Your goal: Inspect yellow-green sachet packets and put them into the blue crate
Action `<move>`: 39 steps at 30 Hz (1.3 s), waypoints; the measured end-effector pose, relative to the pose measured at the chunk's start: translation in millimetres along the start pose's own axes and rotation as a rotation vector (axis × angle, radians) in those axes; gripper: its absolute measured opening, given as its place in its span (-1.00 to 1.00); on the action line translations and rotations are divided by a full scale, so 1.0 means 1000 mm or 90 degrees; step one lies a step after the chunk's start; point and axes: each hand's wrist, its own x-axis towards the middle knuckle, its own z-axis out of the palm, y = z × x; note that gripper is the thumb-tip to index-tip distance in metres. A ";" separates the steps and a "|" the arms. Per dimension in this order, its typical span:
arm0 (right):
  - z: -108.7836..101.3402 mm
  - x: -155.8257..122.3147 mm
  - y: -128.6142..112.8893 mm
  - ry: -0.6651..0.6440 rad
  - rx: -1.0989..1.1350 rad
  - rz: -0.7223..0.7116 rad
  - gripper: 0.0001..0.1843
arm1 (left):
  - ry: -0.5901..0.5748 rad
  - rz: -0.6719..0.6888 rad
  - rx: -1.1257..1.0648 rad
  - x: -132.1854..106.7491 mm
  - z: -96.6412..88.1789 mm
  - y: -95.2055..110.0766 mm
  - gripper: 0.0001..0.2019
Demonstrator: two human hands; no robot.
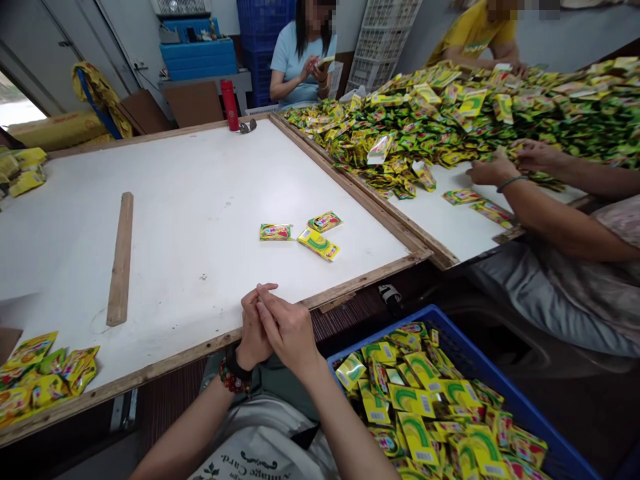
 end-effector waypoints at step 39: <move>-0.029 0.011 0.024 -0.083 0.508 0.268 -0.63 | -0.059 -0.068 0.111 0.003 -0.009 0.003 -0.31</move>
